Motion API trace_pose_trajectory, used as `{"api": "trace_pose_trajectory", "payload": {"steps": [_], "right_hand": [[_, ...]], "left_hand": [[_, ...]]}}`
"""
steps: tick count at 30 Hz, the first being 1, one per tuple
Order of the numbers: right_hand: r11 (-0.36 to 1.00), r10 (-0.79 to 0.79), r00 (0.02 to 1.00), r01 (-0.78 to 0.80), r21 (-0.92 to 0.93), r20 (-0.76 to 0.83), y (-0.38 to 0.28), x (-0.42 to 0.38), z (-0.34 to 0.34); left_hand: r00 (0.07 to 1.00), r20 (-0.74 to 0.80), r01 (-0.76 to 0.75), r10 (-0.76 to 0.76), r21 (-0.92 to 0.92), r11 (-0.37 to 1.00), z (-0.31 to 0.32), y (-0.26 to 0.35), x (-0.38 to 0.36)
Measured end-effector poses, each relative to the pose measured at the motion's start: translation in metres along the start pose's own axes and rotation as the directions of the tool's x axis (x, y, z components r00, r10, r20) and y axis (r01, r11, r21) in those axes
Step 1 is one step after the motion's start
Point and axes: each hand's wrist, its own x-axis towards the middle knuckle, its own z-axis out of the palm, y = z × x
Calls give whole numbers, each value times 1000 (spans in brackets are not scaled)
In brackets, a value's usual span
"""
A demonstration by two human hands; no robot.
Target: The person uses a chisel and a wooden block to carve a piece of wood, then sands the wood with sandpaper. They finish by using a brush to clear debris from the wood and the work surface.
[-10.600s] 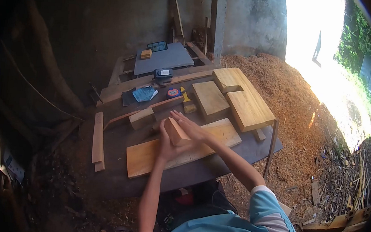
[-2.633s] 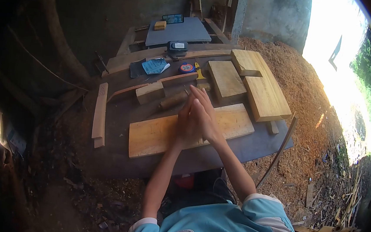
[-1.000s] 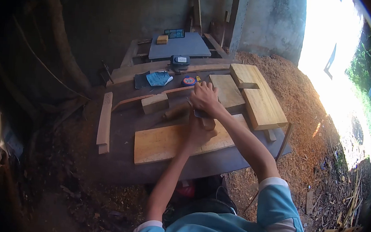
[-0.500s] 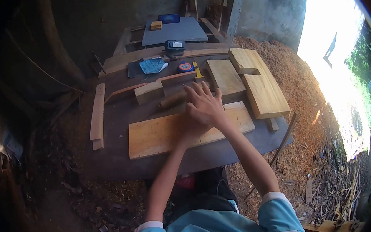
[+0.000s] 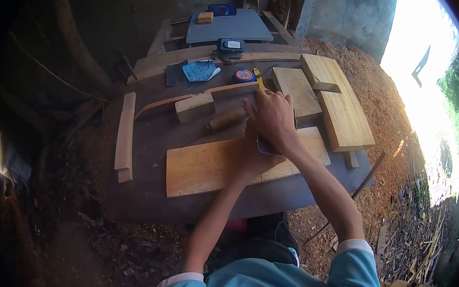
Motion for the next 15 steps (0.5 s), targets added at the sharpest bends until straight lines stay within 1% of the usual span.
{"api": "trace_pose_trajectory", "payload": {"steps": [2, 3, 5, 8, 9, 12, 15], "right_hand": [[998, -62, 997, 62, 2, -51, 4, 12, 6], [996, -92, 993, 93, 1, -79, 7, 19, 10], [997, -75, 994, 75, -1, -82, 12, 39, 21], [999, -40, 997, 39, -13, -72, 12, 49, 24], [1000, -21, 998, 20, -17, -58, 12, 46, 24], [986, -158, 978, 148, -75, -140, 14, 27, 19], [979, -197, 971, 203, 29, -136, 14, 7, 5]], "left_hand": [[1000, -4, -7, 7, -16, 1000, 1, -9, 0], [1000, 6, -9, 9, 27, 1000, 0, -9, 0], [999, 29, -28, 24, 115, 993, -1, -5, 4], [986, -19, -160, 168, 206, 965, -1, 2, 4], [989, -10, -144, 149, 194, 970, -1, 2, 5], [998, 20, -68, 66, 132, 989, -1, 2, 5], [1000, 18, -12, 11, 63, 998, -1, 3, 2]]}}
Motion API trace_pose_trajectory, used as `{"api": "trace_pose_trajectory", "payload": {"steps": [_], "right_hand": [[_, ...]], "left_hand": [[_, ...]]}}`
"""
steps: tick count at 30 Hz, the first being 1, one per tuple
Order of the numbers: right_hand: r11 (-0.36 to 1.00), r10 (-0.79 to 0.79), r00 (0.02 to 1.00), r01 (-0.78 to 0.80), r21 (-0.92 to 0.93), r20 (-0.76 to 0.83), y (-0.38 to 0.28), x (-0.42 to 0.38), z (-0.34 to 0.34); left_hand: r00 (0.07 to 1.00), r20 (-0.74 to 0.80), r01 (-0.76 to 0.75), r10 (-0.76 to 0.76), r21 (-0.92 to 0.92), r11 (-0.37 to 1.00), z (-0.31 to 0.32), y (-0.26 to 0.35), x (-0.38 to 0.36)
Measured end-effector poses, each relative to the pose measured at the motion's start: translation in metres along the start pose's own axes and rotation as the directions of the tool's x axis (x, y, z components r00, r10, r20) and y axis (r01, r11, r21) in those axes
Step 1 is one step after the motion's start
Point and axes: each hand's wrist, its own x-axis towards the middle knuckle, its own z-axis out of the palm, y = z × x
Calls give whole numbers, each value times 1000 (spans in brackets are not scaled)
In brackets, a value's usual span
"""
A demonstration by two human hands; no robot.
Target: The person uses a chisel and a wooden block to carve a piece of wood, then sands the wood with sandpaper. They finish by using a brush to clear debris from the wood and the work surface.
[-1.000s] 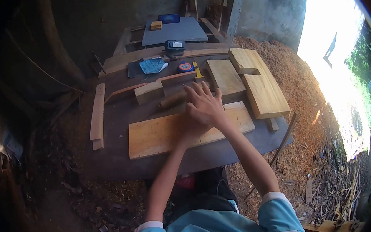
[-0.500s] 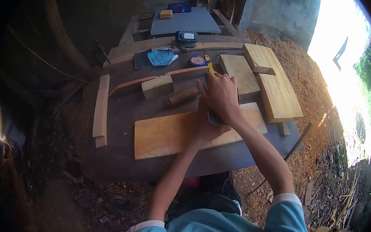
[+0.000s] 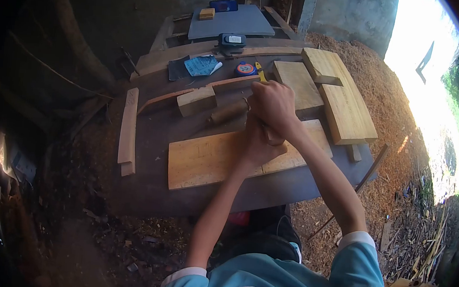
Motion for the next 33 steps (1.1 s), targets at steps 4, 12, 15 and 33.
{"api": "trace_pose_trajectory", "payload": {"steps": [4, 12, 15, 33], "right_hand": [[999, -38, 984, 36, -18, -177, 9, 10, 13], [996, 85, 986, -88, 16, 142, 6, 15, 6], [995, 55, 986, -67, 71, 160, -13, -24, -18], [993, -70, 982, 51, 110, 175, -21, -20, -26]], "left_hand": [[998, -24, -53, 51, -56, 997, -1, 0, 5], [998, 28, 50, -50, 13, 999, -8, 2, 0], [986, 61, 152, -156, 72, 986, -7, -12, -9], [981, 52, 179, -185, 106, 978, -2, -34, -16]]}}
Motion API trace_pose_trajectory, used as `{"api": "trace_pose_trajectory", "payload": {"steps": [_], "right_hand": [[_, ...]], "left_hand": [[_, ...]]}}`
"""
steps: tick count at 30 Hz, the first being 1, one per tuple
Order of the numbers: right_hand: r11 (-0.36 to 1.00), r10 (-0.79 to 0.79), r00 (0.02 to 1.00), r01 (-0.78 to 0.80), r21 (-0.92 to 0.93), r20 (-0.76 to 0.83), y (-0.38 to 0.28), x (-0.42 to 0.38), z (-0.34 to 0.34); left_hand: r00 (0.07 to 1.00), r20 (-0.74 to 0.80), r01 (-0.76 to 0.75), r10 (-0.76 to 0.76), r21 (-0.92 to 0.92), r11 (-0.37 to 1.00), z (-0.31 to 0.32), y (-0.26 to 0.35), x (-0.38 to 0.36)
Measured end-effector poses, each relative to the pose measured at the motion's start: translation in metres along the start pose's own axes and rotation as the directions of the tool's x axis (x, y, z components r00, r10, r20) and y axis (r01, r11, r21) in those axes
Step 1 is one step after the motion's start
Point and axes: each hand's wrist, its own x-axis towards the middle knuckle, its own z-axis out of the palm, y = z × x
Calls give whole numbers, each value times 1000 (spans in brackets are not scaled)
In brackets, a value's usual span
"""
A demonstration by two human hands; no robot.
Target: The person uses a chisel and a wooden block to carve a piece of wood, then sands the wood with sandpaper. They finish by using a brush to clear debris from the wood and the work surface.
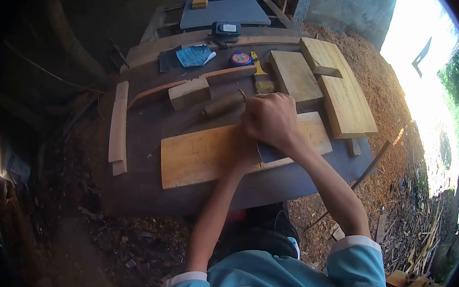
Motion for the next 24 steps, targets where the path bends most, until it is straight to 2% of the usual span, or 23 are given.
{"api": "trace_pose_trajectory", "payload": {"steps": [1, 3, 5, 7, 8, 9, 10, 13, 16, 18, 19, 22, 23, 24], "right_hand": [[999, -33, 999, 33, 15, -25, -2, -5, 1], [999, 15, 1000, -15, -32, 1, 9, 19, 15], [994, 56, 998, -56, -95, 1, 30, 56, 28], [984, 86, 996, -86, -153, -5, 50, 84, 43], [982, 43, 999, -46, -184, -24, 55, 85, 51], [983, 65, 997, -72, -167, -47, 52, 81, 43], [985, 96, 994, -103, -140, -57, 46, 69, 36], [996, 52, 999, -53, -65, -6, 24, 31, 17], [998, -37, 996, 40, 38, -81, 9, -11, 10], [1000, -2, 999, 1, -24, -48, 8, -4, 8], [998, 3, 999, -5, -63, -38, 14, 11, 12], [992, 55, 997, -60, -108, -49, 44, 59, 41], [990, 73, 995, -80, -115, -64, 50, 73, 43], [992, 78, 993, -86, -96, -85, 49, 77, 36]], "left_hand": [[993, -59, -99, 102, 52, 994, 1, -5, -3], [981, -87, -166, 172, 71, 983, 0, -6, -2], [992, -37, -124, 124, 1, 992, -7, 26, 9], [979, -94, -187, 180, -68, 980, -4, 30, 15], [971, -128, -216, 203, -102, 971, -5, 32, 15], [956, -131, -270, 262, -46, 962, -6, 33, 12], [965, -103, -247, 243, -30, 969, -9, 36, 15], [988, -30, -150, 150, 21, 988, -13, 34, 3], [991, 9, -136, 136, 50, 989, -11, 14, -4], [989, 55, -137, 135, 49, 989, -11, -1, 0], [997, 70, -36, 40, -62, 997, -10, 17, 3], [985, -54, -166, 166, 12, 986, -5, 18, 11], [975, -109, -197, 194, -13, 980, -7, 37, 7], [957, -111, -266, 267, 25, 964, -12, 40, 11]]}}
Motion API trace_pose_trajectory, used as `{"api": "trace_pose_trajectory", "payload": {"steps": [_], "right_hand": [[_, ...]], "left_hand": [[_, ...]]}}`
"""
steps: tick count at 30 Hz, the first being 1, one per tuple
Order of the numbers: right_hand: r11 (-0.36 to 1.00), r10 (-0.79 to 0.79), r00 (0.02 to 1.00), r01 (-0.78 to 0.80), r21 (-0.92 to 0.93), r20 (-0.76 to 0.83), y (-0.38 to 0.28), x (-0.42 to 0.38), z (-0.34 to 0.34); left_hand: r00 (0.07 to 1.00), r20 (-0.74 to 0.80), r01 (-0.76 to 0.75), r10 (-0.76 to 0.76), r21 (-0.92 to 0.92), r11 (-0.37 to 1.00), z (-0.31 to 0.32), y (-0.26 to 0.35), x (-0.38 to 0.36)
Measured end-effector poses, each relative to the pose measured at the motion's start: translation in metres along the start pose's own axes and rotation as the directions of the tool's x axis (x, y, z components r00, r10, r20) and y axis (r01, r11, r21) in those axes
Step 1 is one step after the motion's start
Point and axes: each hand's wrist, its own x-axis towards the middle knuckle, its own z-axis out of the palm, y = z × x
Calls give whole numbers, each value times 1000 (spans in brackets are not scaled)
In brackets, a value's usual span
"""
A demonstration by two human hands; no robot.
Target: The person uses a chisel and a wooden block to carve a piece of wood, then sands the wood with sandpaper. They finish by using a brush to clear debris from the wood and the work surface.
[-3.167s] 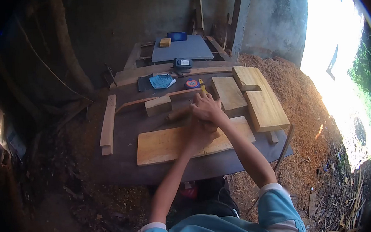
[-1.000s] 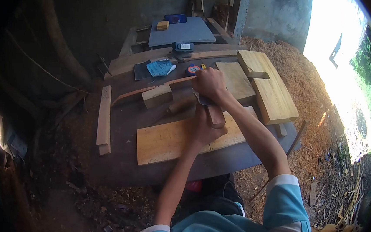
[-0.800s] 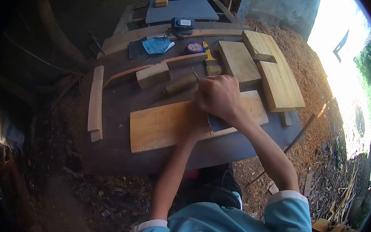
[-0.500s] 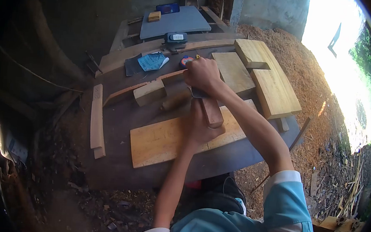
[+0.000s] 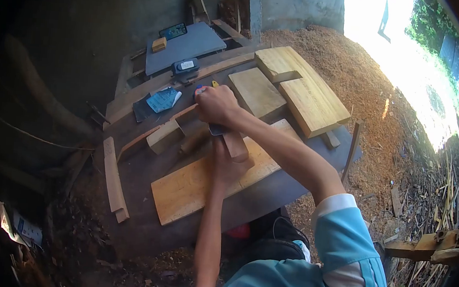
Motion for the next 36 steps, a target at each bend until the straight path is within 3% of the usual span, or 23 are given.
{"api": "trace_pose_trajectory", "payload": {"steps": [2, 4, 6, 7, 11, 13, 16, 17, 21, 24, 25, 28, 29, 31, 32, 34, 35, 36], "right_hand": [[1000, 13, 1000, -13, 22, 16, 1, -14, -7], [994, -89, 996, 89, 68, 10, -3, -27, -10], [977, -152, 988, 146, 153, 24, -20, -59, -33], [970, -172, 985, 167, 177, 11, -25, -73, -41], [968, -222, 972, 211, 138, 74, -30, -69, -40], [987, -155, 984, 151, 57, 87, -14, -40, -27], [991, -131, 991, 131, -18, 14, 7, -11, -7], [995, -99, 995, 99, -7, 6, 9, -9, -3], [997, -59, 996, 55, 58, 72, 0, -32, -19], [993, -58, 995, 49, 107, 84, -15, -69, -43], [992, -51, 996, 42, 122, 74, -18, -79, -46], [985, -61, 998, 59, 162, 11, -19, -91, -44], [989, -65, 994, 53, 137, 85, -21, -84, -46], [996, -61, 995, 55, 70, 85, -21, -69, -42], [998, -55, 995, 52, 41, 83, -19, -62, -38], [998, 10, 997, -14, -60, -70, 12, -30, -17], [996, 57, 996, -62, -68, -69, 31, -16, -3], [992, 95, 992, -101, -78, -84, 52, 0, 10]], "left_hand": [[994, -15, -109, 110, 22, 994, 8, -8, 0], [975, 176, 124, -132, 58, 991, 5, -25, -3], [875, 306, 323, -375, 208, 923, -1, -11, -2], [989, 59, 134, -139, 76, 988, 4, -2, -17], [947, 184, 242, -263, 128, 962, 1, -30, -16], [892, 301, 316, -337, 120, 941, -4, 4, 1], [998, 12, -63, 64, -57, 996, 8, -6, 2], [994, 22, -105, 105, -3, 994, 8, -7, 5], [996, 73, 37, -42, 74, 997, 4, -7, 1], [956, 228, 171, -186, 85, 982, -1, -1, 3], [985, 132, 108, -114, 51, 993, 1, 4, -3], [988, 156, -20, 15, 31, 999, 5, -8, -2], [977, 214, 8, -13, 25, 1000, 2, -9, -3], [945, 320, 58, -63, 25, 998, -11, 3, 1], [965, 259, 54, -46, -25, 998, -9, 1, 3], [988, 156, 27, -9, -112, 993, 1, -5, 4], [995, 95, -22, 17, 52, 998, 4, -6, 3], [989, 137, -56, 53, 18, 998, 0, -1, 3]]}}
